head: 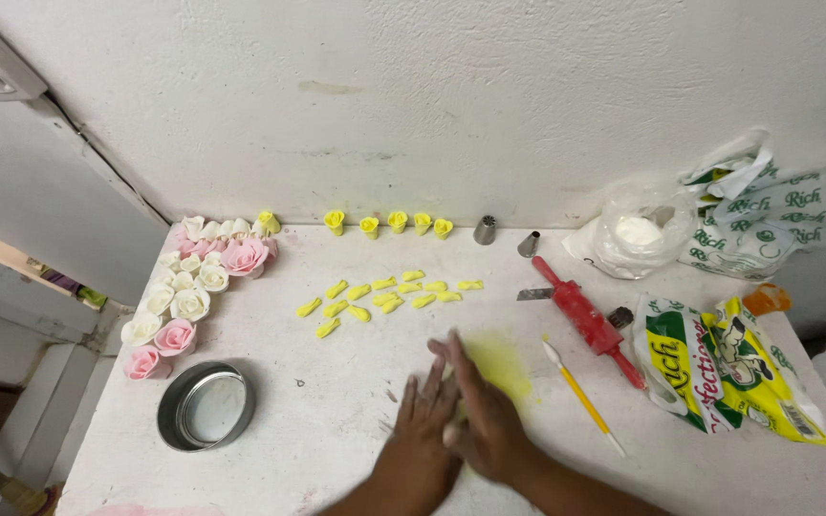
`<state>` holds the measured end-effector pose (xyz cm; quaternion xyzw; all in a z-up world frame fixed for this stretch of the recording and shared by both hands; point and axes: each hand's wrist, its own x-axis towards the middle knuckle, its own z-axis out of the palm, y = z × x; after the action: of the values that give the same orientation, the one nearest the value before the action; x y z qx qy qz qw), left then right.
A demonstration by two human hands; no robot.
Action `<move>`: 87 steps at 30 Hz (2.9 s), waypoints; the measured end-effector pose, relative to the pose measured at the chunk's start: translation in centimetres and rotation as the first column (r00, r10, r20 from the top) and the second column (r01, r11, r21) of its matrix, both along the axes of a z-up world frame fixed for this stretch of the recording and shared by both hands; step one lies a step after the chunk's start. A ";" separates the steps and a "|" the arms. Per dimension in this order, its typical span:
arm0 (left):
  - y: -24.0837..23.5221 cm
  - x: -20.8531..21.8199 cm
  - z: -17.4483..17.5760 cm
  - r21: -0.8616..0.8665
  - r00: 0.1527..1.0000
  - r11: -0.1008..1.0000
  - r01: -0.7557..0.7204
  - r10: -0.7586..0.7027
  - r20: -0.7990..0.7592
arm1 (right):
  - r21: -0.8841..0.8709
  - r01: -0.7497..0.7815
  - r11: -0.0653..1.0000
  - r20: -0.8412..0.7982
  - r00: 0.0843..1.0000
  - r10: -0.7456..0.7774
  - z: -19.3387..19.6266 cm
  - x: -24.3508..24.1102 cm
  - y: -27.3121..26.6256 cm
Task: The person kneads yellow fondant, rolls it flat with a rolling pin, and cuts out circular pieces using a round cutter. They then use a small tool to thin the edges and hand-fold the circles into rose shapes, placing the finished roses in a row on the table.
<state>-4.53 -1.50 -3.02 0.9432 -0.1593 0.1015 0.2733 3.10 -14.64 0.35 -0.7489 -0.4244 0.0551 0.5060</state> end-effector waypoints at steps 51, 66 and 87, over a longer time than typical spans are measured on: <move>2.0 7.7 -0.3 -0.038 0.970 0.970 -0.242 0.242 0.024 | 0.250 0.724 0.643 -0.897 0.423 -0.128 1.2 7.4 1.9; 0.3 8.1 -1.8 0.162 0.976 0.974 -0.155 0.126 0.180 | -0.216 0.137 0.967 0.414 0.910 -0.037 -3.3 8.7 0.9; -1.1 3.6 1.5 -0.084 0.995 0.991 0.102 -0.103 -0.008 | 0.169 0.396 0.903 -0.650 0.733 -0.200 -0.3 3.1 -0.9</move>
<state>-0.94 -2.58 -1.54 0.9221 -0.2016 0.0882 0.3182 6.16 -15.54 0.07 -0.6632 -0.1109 0.1501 0.7248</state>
